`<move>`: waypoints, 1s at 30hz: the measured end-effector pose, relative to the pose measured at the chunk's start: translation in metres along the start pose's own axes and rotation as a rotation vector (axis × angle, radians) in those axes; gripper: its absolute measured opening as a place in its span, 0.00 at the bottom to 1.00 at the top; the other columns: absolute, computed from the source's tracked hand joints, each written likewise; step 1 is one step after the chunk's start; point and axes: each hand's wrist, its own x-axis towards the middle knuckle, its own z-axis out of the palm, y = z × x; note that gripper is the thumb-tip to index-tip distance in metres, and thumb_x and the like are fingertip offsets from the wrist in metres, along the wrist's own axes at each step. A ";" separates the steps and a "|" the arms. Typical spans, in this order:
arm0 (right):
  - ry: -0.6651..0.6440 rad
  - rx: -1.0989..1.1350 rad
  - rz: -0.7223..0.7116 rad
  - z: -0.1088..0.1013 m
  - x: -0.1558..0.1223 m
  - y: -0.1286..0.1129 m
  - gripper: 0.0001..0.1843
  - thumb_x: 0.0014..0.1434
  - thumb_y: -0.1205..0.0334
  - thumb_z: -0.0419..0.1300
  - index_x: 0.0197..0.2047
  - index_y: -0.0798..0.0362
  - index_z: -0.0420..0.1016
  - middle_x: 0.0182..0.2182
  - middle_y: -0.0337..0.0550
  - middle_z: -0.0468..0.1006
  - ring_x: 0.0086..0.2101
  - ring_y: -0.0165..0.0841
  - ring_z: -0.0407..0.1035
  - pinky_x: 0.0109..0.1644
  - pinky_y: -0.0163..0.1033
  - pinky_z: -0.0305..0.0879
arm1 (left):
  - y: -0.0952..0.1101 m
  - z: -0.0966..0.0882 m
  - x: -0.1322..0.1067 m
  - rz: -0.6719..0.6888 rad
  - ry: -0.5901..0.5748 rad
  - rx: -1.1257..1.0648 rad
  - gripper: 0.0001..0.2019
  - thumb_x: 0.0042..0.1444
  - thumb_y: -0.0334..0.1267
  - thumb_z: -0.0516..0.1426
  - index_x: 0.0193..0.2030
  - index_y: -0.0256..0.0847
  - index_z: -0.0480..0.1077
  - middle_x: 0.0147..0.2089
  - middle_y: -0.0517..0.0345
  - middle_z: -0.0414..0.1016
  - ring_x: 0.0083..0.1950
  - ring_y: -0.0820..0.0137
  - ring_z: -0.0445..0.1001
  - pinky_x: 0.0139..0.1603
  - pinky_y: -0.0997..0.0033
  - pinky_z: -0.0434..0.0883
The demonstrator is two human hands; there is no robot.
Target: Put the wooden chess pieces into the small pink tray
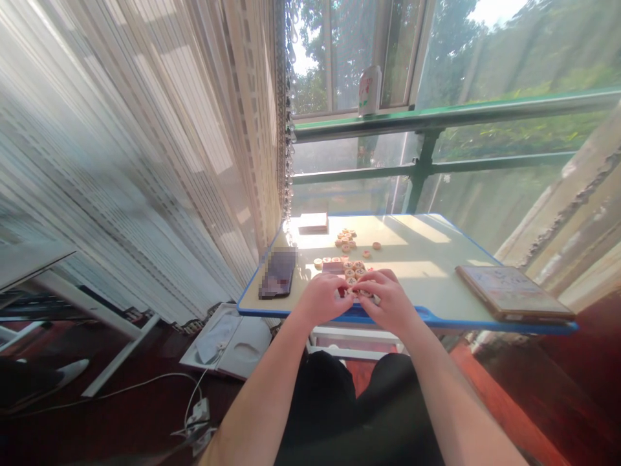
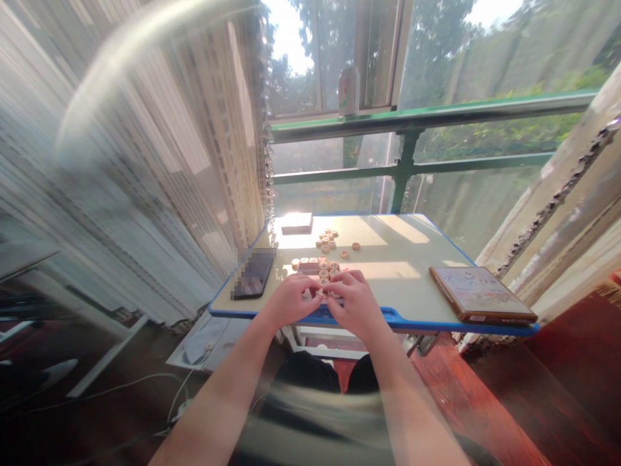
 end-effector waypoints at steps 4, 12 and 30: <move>0.013 -0.019 -0.011 0.000 -0.001 -0.001 0.10 0.54 0.64 0.58 0.36 0.47 0.80 0.36 0.45 0.77 0.42 0.40 0.63 0.49 0.46 0.64 | -0.001 0.002 0.000 0.006 -0.008 0.048 0.07 0.50 0.36 0.56 0.31 0.41 0.76 0.29 0.57 0.76 0.35 0.67 0.72 0.40 0.68 0.65; 0.031 -0.047 0.008 -0.001 -0.001 -0.004 0.09 0.53 0.64 0.58 0.33 0.48 0.80 0.34 0.44 0.77 0.41 0.39 0.64 0.49 0.45 0.64 | -0.004 0.002 -0.002 0.005 0.014 0.026 0.06 0.49 0.35 0.56 0.30 0.41 0.75 0.28 0.59 0.75 0.33 0.69 0.70 0.39 0.69 0.65; 0.076 -0.043 -0.008 -0.004 -0.002 -0.005 0.09 0.49 0.71 0.56 0.29 0.51 0.77 0.31 0.44 0.75 0.38 0.38 0.63 0.44 0.44 0.66 | -0.002 0.001 -0.003 0.063 0.006 0.092 0.05 0.48 0.31 0.55 0.27 0.40 0.72 0.27 0.59 0.74 0.33 0.70 0.70 0.38 0.71 0.65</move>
